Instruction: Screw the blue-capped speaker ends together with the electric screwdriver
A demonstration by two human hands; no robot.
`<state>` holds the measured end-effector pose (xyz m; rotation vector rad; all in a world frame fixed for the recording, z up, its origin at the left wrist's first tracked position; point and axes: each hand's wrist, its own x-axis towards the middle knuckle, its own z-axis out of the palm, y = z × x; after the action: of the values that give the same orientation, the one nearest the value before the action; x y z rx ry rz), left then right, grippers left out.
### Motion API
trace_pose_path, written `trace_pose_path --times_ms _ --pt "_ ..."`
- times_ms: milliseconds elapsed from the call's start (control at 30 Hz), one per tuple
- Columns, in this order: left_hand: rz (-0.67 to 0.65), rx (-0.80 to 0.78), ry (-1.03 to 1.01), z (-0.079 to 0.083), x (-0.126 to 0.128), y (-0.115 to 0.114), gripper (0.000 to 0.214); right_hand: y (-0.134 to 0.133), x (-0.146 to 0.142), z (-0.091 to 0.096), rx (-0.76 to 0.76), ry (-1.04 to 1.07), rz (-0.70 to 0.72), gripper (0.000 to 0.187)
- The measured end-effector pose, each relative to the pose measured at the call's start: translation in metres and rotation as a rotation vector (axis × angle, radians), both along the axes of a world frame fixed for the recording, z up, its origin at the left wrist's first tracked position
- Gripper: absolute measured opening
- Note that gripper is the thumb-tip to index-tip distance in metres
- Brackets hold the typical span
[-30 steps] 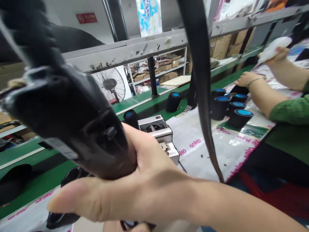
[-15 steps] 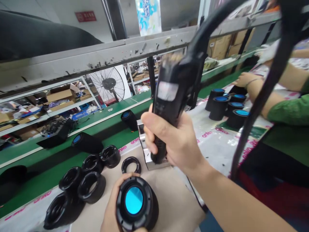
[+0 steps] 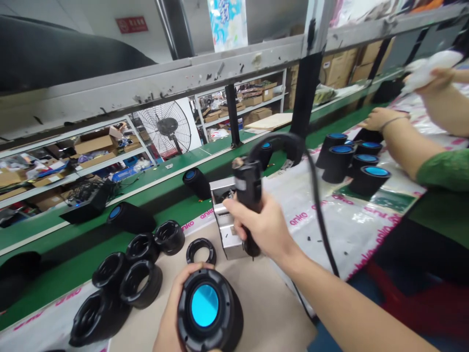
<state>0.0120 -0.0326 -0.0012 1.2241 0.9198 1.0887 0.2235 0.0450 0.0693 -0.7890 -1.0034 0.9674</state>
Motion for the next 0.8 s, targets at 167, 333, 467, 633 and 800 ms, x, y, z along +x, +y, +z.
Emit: trace_pose_path --times_ms 167,333,467,633,800 --pt "0.012 -0.263 0.077 0.026 0.007 0.002 0.094 -0.022 -0.005 0.051 0.206 0.083 -0.057 0.051" --pt "0.040 -0.302 0.061 0.031 0.010 -0.001 0.097 -0.011 -0.009 0.040 0.227 -0.059 -0.156 0.044" --pt "0.012 -0.289 0.051 0.029 0.010 0.000 0.093 0.008 -0.005 0.003 0.127 -0.094 -0.203 0.041" --pt "0.024 -0.245 0.043 0.017 0.005 0.003 0.098 0.015 -0.004 -0.007 0.060 -0.099 -0.200 0.037" --pt "0.010 -0.231 0.028 0.007 0.002 0.003 0.100 0.014 -0.001 -0.009 0.025 -0.058 -0.132 0.040"
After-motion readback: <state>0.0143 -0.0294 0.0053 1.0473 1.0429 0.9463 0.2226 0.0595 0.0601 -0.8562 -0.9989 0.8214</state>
